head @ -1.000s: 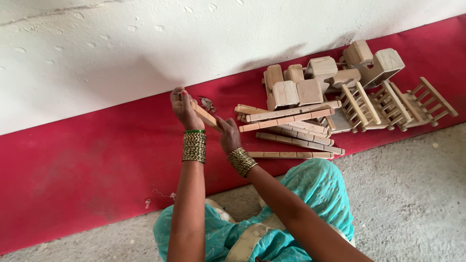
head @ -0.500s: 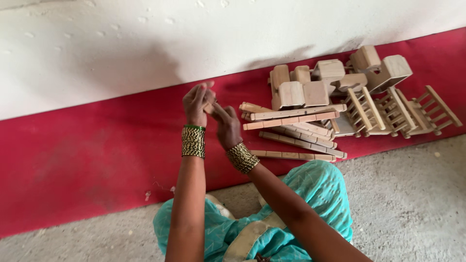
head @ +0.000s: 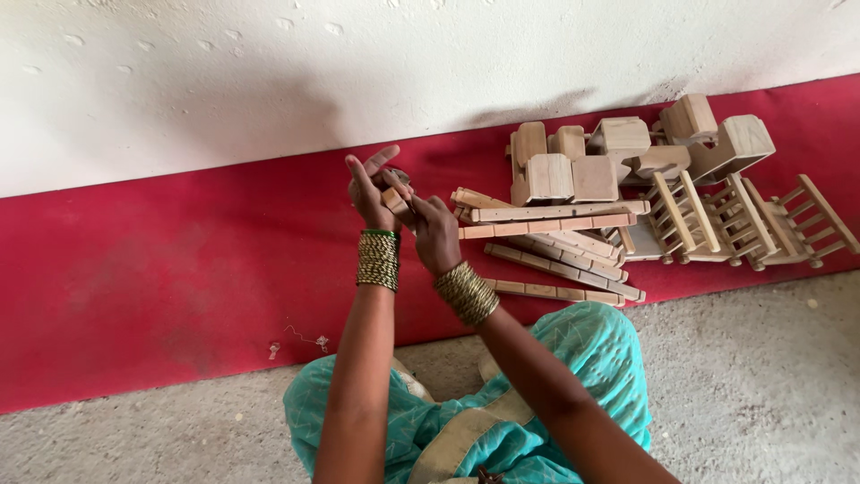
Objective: The person sits on the floor and sorts wooden toy components on a red mat, picking up long wooden rungs and stacking them into a neat pile, while moving other wooden toy furniture pieces aside. They handle the pieces one at a time, building up a stacked group of rungs.
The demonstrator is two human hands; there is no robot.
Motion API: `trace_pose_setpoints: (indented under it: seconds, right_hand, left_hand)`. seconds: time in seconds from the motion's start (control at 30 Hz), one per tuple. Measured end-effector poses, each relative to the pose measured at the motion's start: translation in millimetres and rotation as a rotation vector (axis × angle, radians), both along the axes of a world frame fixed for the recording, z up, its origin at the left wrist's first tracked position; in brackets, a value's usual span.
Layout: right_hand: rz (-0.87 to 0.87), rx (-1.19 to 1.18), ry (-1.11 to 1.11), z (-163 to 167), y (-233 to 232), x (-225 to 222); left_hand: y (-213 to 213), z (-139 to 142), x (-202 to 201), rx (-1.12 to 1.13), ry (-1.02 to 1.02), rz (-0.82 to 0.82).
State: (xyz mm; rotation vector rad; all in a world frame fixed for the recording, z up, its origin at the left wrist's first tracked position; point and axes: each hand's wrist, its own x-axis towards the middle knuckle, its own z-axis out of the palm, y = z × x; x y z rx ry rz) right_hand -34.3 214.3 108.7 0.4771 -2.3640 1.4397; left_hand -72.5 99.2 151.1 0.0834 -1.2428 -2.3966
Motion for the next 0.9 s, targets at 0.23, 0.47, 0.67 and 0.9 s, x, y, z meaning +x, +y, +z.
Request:
trace_pose_setpoints:
  seconds: [0.23,0.47,0.67,0.9]
  right_hand:
    - [-0.126,0.29,-0.147,-66,23,30]
    - [0.03,0.345,-0.251,-82,47,28]
    - [0.126,0.414,-0.313,-68,82,24]
    - [0.135,-0.331,-0.728,-50,172,9]
  left_hand:
    - [22,-45,13,0.088,0.004,0.147]
    - [62,-95,49,0.107,-0.192,0.163]
    - [39,-56,41,0.423,-0.134,0.114]
    - [44,-34,43,0.628,-0.049,0.119]
